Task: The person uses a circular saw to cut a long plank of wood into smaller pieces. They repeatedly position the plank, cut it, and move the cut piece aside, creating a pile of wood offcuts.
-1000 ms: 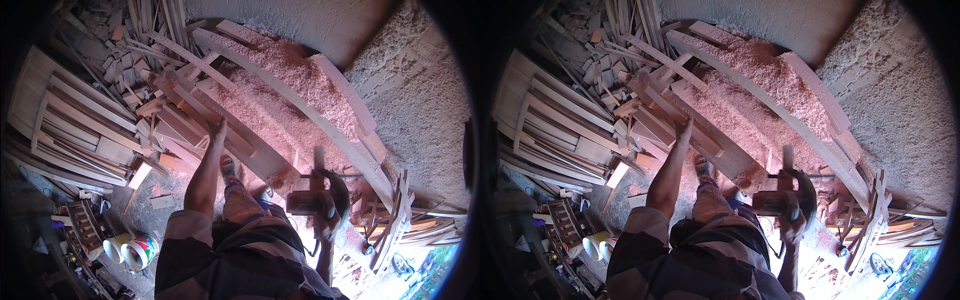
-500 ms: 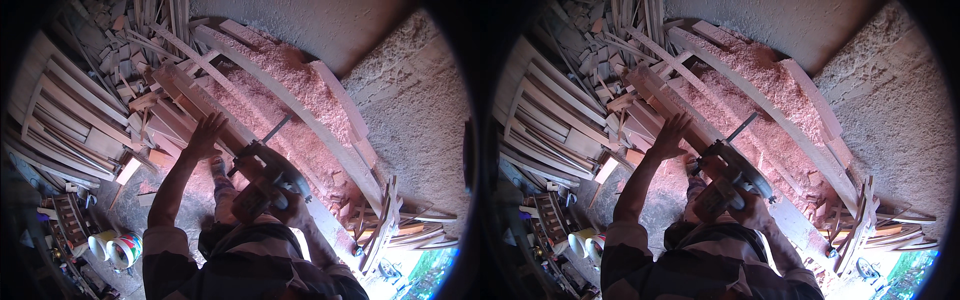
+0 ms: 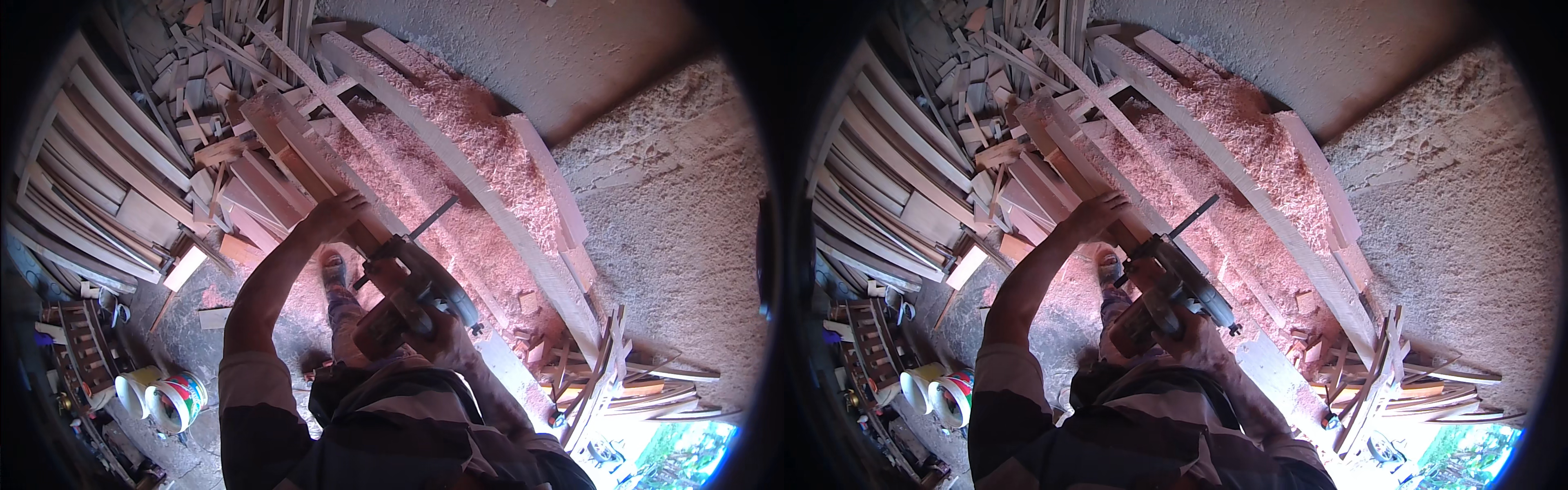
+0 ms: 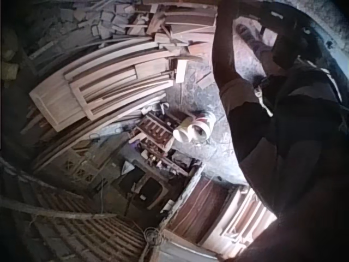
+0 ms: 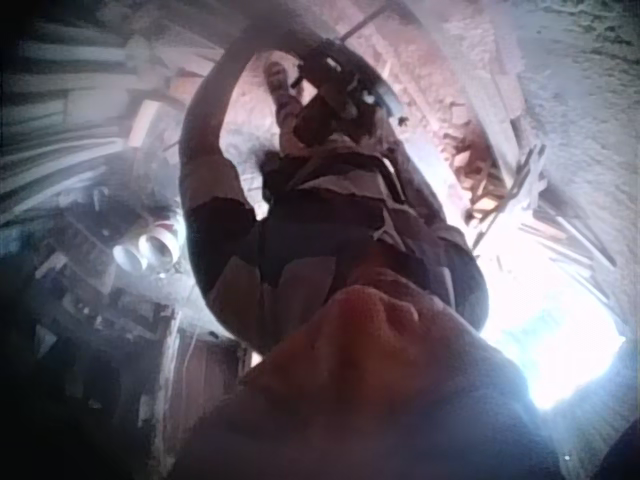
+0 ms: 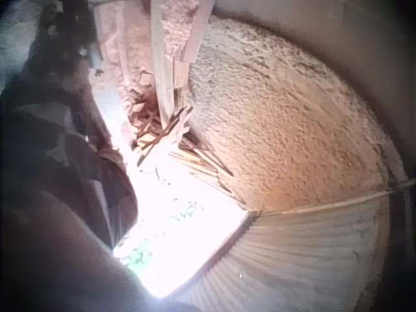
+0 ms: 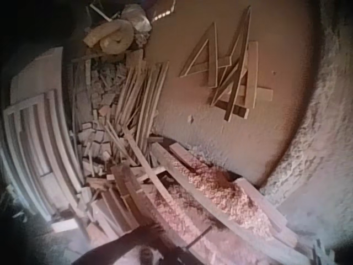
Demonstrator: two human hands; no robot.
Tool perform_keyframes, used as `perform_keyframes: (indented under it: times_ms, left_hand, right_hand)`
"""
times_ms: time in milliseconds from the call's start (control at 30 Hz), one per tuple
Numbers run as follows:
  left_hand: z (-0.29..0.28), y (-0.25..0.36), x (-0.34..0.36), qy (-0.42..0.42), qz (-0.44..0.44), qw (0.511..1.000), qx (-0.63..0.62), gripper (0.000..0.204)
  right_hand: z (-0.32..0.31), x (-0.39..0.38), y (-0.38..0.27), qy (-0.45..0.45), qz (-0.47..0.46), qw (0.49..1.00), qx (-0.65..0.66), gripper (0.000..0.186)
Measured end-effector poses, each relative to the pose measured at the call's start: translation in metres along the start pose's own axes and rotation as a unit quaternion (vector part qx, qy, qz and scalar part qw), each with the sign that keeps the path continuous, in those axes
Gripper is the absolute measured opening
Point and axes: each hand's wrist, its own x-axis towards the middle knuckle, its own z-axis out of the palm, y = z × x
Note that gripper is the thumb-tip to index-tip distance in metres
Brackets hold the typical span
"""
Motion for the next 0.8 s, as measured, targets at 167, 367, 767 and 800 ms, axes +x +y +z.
perform_keyframes:
  times_ms: [167, 367, 767, 800]
  left_hand:
    - [-0.003, -0.001, -0.001, -0.013, 0.006, 1.0, 0.002, 0.1]
    - [0.002, -0.003, -0.002, -0.012, 0.004, 1.0, -0.002, 0.101]
    - [-0.014, -0.015, -0.004, -0.072, 0.008, 0.995, -0.066, 0.098]
    - [-0.015, -0.018, -0.004, -0.059, -0.001, 0.996, -0.069, 0.098]
  right_hand:
    - [0.001, 0.004, -0.006, 0.001, -0.012, 1.0, 0.018, 0.05]
    - [0.0, 0.008, 0.003, -0.013, -0.017, 1.0, 0.006, 0.047]
    - [0.014, 0.019, 0.009, 0.011, -0.056, 0.998, -0.025, 0.046]
    - [0.014, 0.02, 0.008, 0.002, -0.038, 0.999, -0.019, 0.045]
